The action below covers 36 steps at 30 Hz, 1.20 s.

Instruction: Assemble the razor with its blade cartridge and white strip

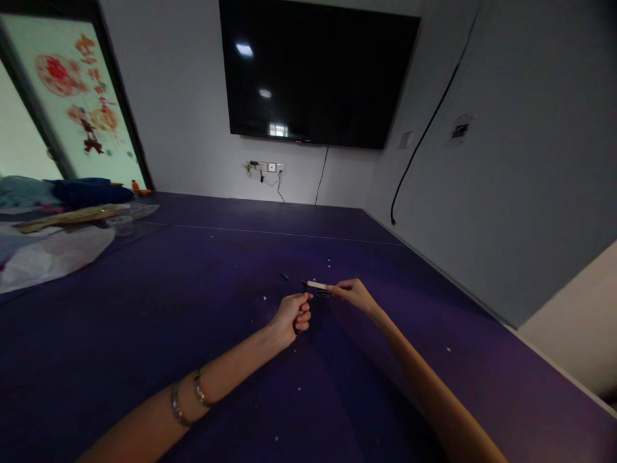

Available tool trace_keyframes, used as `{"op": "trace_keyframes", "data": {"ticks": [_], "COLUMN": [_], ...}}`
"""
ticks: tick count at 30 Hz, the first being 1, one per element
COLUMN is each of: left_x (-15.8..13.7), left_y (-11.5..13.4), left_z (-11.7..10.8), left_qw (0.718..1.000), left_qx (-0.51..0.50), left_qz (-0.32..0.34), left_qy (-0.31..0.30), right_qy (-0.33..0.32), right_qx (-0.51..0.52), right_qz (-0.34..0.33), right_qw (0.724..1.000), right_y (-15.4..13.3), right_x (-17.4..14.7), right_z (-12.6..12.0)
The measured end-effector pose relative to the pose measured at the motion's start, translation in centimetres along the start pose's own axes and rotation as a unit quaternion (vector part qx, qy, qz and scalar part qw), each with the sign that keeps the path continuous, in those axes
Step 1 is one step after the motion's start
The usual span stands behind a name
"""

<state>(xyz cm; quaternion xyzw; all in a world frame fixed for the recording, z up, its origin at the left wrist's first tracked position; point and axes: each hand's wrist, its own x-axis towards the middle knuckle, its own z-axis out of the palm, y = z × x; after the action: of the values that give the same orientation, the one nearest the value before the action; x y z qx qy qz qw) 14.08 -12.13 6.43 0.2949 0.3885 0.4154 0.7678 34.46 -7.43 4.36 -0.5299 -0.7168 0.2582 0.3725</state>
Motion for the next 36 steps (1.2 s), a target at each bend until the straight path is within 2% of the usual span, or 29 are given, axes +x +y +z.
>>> {"op": "trace_keyframes", "data": {"ticks": [5, 10, 15, 18, 22, 28, 31, 36], "left_x": [-0.1, -0.3, -0.5, -0.5, -0.8, -1.2, -1.4, -2.0], "left_y": [0.1, 0.1, 0.0, 0.1, 0.6, 1.4, 2.3, 4.2], "left_z": [0.1, 0.1, 0.2, 0.3, 0.4, 0.6, 0.6, 0.6], "left_qw": [1.000, 1.000, 1.000, 0.999, 0.994, 0.966, 0.951, 0.939], "left_qx": [-0.002, -0.002, -0.001, -0.004, 0.003, 0.067, 0.095, 0.091], "left_qz": [-0.001, 0.003, 0.009, 0.027, 0.098, 0.238, 0.279, 0.317], "left_qy": [0.001, -0.001, -0.022, -0.032, -0.050, -0.072, -0.088, -0.097], "right_qy": [0.047, 0.002, 0.068, 0.068, 0.048, 0.096, 0.098, 0.066], "right_qx": [-0.020, -0.002, -0.018, 0.009, 0.067, 0.096, 0.052, -0.100], "right_qz": [0.008, 0.009, 0.031, 0.023, 0.015, -0.004, 0.005, 0.051], "right_qw": [0.999, 1.000, 0.997, 0.997, 0.997, 0.991, 0.994, 0.991], "right_y": [0.3, 0.0, 0.4, 0.2, -0.9, -2.6, -2.9, -3.1], "right_x": [-0.1, -0.2, -0.3, -0.3, -0.2, 0.1, 0.0, -0.7], "right_z": [-0.1, -0.4, -0.8, -1.4, -2.3, -1.8, -0.7, 1.3]}}
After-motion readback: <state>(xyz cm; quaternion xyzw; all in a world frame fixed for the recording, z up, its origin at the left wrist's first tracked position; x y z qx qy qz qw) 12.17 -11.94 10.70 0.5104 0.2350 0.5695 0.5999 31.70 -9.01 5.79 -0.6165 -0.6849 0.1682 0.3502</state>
